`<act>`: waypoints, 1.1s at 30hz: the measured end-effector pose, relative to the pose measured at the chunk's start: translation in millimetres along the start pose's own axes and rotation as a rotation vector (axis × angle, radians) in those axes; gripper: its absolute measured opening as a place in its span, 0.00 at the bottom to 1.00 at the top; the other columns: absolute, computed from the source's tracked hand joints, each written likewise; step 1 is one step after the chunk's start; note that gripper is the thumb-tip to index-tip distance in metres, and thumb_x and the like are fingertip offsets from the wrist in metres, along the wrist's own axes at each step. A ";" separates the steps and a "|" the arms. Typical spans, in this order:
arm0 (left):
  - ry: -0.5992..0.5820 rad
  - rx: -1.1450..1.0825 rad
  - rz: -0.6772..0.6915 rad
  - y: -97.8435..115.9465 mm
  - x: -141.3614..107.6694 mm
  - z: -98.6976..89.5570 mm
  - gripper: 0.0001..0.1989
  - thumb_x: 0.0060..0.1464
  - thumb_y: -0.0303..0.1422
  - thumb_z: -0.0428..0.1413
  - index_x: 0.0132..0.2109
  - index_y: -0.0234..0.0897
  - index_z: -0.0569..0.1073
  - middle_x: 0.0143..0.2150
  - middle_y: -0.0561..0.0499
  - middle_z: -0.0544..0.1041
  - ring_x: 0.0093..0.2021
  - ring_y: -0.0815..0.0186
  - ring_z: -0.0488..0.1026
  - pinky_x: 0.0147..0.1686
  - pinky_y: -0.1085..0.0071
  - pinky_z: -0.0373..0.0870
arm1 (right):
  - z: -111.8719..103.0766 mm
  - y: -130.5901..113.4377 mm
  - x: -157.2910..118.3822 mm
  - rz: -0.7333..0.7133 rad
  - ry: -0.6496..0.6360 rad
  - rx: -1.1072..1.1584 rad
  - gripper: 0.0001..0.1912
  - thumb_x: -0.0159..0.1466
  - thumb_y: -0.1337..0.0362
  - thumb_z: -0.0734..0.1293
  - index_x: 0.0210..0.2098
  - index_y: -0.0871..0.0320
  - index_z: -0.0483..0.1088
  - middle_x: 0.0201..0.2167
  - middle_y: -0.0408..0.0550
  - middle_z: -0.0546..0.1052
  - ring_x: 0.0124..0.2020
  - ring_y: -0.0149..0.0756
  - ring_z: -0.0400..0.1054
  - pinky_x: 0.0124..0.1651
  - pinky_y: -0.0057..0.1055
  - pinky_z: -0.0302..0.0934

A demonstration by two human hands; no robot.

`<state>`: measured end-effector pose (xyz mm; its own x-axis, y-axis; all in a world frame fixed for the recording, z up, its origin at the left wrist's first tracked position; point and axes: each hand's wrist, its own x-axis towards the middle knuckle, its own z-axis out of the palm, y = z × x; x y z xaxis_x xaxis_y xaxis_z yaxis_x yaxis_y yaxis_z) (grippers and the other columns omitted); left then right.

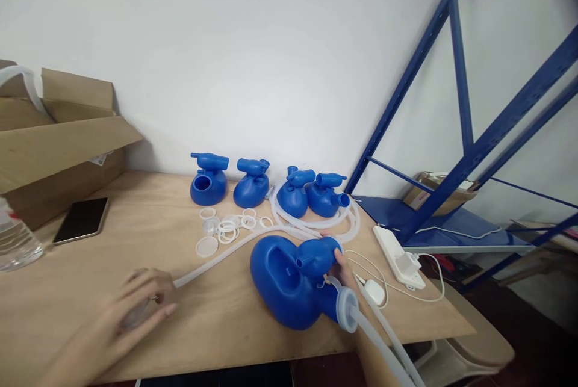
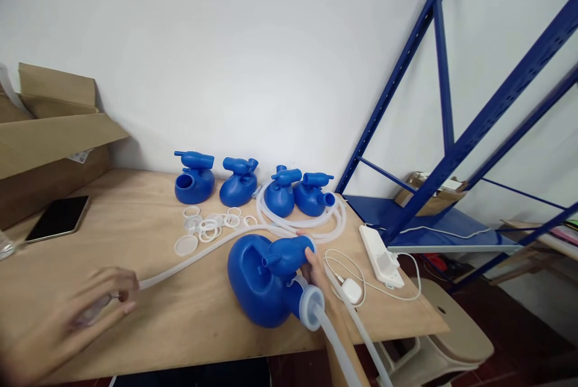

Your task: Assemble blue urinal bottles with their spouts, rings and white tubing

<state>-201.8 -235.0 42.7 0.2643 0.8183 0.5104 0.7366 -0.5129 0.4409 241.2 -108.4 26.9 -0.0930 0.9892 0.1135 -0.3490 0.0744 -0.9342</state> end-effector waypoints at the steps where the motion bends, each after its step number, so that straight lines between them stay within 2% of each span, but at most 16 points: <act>1: -0.033 0.066 0.092 -4.1 -6.7 10.0 0.05 0.64 0.39 0.60 0.45 0.50 0.80 0.42 0.52 0.85 0.43 0.55 0.81 0.47 0.60 0.80 | 1.0 -0.7 1.0 -0.007 -0.007 0.018 0.32 0.52 0.40 0.77 0.50 0.51 0.77 0.39 0.55 0.83 0.47 0.60 0.79 0.45 0.51 0.75; 4: -0.070 0.223 0.314 -6.1 -20.5 40.0 0.09 0.63 0.40 0.62 0.49 0.51 0.82 0.47 0.52 0.86 0.46 0.55 0.83 0.50 0.60 0.81 | 7.6 -3.6 2.8 -0.032 -0.037 0.090 0.29 0.53 0.42 0.77 0.48 0.50 0.76 0.40 0.53 0.83 0.46 0.57 0.79 0.45 0.49 0.76; 6: -0.077 0.312 0.393 -0.6 -25.4 55.1 0.21 0.60 0.50 0.64 0.58 0.51 0.80 0.56 0.48 0.84 0.53 0.51 0.82 0.51 0.59 0.82 | 11.9 -6.8 4.3 -0.036 -0.060 0.111 0.26 0.55 0.43 0.76 0.48 0.49 0.76 0.40 0.52 0.83 0.46 0.54 0.79 0.45 0.47 0.76; 9: -0.088 0.376 0.377 12.5 -23.7 66.8 0.46 0.54 0.65 0.60 0.72 0.48 0.68 0.71 0.41 0.72 0.65 0.41 0.73 0.56 0.48 0.79 | 17.0 -12.7 10.2 -0.050 -0.082 0.067 0.24 0.56 0.44 0.75 0.46 0.49 0.76 0.39 0.51 0.82 0.46 0.53 0.78 0.43 0.45 0.75; 10: -0.096 0.370 0.341 17.4 -19.9 69.2 0.49 0.54 0.67 0.59 0.75 0.47 0.63 0.73 0.40 0.68 0.68 0.39 0.70 0.59 0.44 0.76 | 18.9 -14.3 12.9 -0.059 -0.087 0.047 0.23 0.56 0.45 0.76 0.45 0.50 0.76 0.39 0.51 0.82 0.47 0.54 0.78 0.42 0.44 0.75; 12: -0.091 0.341 0.247 26.8 -6.7 74.6 0.45 0.62 0.60 0.57 0.77 0.47 0.58 0.74 0.41 0.68 0.70 0.41 0.69 0.65 0.40 0.70 | 24.4 -15.8 17.8 -0.084 -0.086 0.027 0.22 0.55 0.46 0.77 0.43 0.50 0.75 0.40 0.52 0.82 0.48 0.55 0.77 0.42 0.44 0.74; 14: -0.023 0.305 0.150 35.0 12.7 81.9 0.34 0.69 0.48 0.56 0.76 0.46 0.60 0.70 0.43 0.73 0.67 0.47 0.73 0.68 0.40 0.65 | 32.3 -14.7 19.0 -0.108 -0.069 0.021 0.22 0.54 0.47 0.78 0.41 0.51 0.74 0.41 0.51 0.82 0.49 0.54 0.76 0.44 0.42 0.73; 17: 0.045 0.270 0.061 46.4 45.7 91.5 0.27 0.69 0.48 0.56 0.69 0.46 0.68 0.64 0.43 0.79 0.61 0.46 0.78 0.69 0.33 0.60 | 45.5 -12.0 10.7 -0.102 -0.059 -0.006 0.22 0.57 0.47 0.77 0.44 0.51 0.73 0.44 0.48 0.81 0.48 0.49 0.76 0.46 0.39 0.72; 19: 0.042 0.240 0.040 57.4 65.5 93.8 0.33 0.66 0.51 0.58 0.72 0.47 0.64 0.63 0.42 0.79 0.60 0.43 0.79 0.68 0.24 0.53 | 52.5 -12.7 1.4 -0.048 -0.066 -0.008 0.22 0.61 0.47 0.76 0.49 0.50 0.72 0.46 0.47 0.81 0.46 0.45 0.76 0.46 0.37 0.71; 21: 0.052 0.198 0.050 73.7 81.7 93.9 0.47 0.59 0.56 0.62 0.77 0.46 0.54 0.68 0.37 0.74 0.63 0.37 0.75 0.66 0.20 0.51 | 56.3 -15.8 -6.0 0.046 -0.093 0.022 0.23 0.63 0.47 0.75 0.52 0.49 0.72 0.44 0.46 0.80 0.43 0.42 0.76 0.43 0.35 0.70; 23: 0.072 0.132 0.069 93.7 95.1 95.3 0.58 0.51 0.60 0.66 0.78 0.44 0.49 0.72 0.32 0.68 0.67 0.33 0.71 0.63 0.22 0.60 | 56.8 -19.6 -8.7 0.127 -0.133 0.046 0.23 0.63 0.46 0.75 0.53 0.48 0.72 0.43 0.46 0.81 0.41 0.42 0.76 0.43 0.35 0.69; 24: 0.085 0.083 0.074 103.6 101.0 97.2 0.58 0.50 0.61 0.66 0.78 0.43 0.50 0.71 0.31 0.68 0.67 0.33 0.71 0.62 0.26 0.66 | 56.2 -21.0 -8.1 0.146 -0.142 0.045 0.23 0.64 0.45 0.74 0.53 0.48 0.73 0.43 0.46 0.81 0.42 0.42 0.76 0.44 0.36 0.69; 25: 0.110 0.030 0.061 112.4 106.5 100.2 0.54 0.52 0.60 0.66 0.76 0.43 0.54 0.69 0.32 0.71 0.66 0.36 0.73 0.59 0.32 0.72 | 55.4 -21.7 -6.6 0.147 -0.133 0.032 0.23 0.64 0.43 0.73 0.52 0.49 0.74 0.43 0.46 0.81 0.42 0.43 0.76 0.45 0.37 0.69; 27: 0.164 -0.065 0.019 124.6 116.0 108.9 0.38 0.59 0.54 0.64 0.68 0.44 0.63 0.62 0.38 0.79 0.58 0.45 0.80 0.52 0.46 0.81 | 54.1 -20.9 -1.7 0.103 -0.058 -0.060 0.23 0.66 0.40 0.69 0.49 0.49 0.77 0.43 0.48 0.81 0.45 0.46 0.75 0.49 0.40 0.69; 29: 0.258 -0.112 0.017 128.6 122.8 119.7 0.24 0.65 0.49 0.60 0.60 0.42 0.68 0.54 0.42 0.83 0.51 0.52 0.84 0.45 0.56 0.84 | 54.2 -18.1 3.5 0.012 0.055 -0.216 0.23 0.68 0.38 0.66 0.43 0.49 0.80 0.43 0.49 0.81 0.48 0.49 0.73 0.54 0.43 0.67; 33: 0.485 -0.126 0.165 124.2 128.6 138.2 0.15 0.71 0.44 0.55 0.54 0.37 0.71 0.49 0.42 0.83 0.47 0.57 0.84 0.43 0.65 0.83 | 57.1 -11.5 12.8 -0.133 0.157 -0.436 0.27 0.69 0.38 0.61 0.35 0.49 0.82 0.42 0.51 0.81 0.52 0.52 0.69 0.63 0.46 0.58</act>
<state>9.8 -157.7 61.1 0.0297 0.5256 0.8502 0.6207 -0.6764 0.3965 190.8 -103.9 58.4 0.0791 0.9722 0.2204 0.0780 0.2143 -0.9736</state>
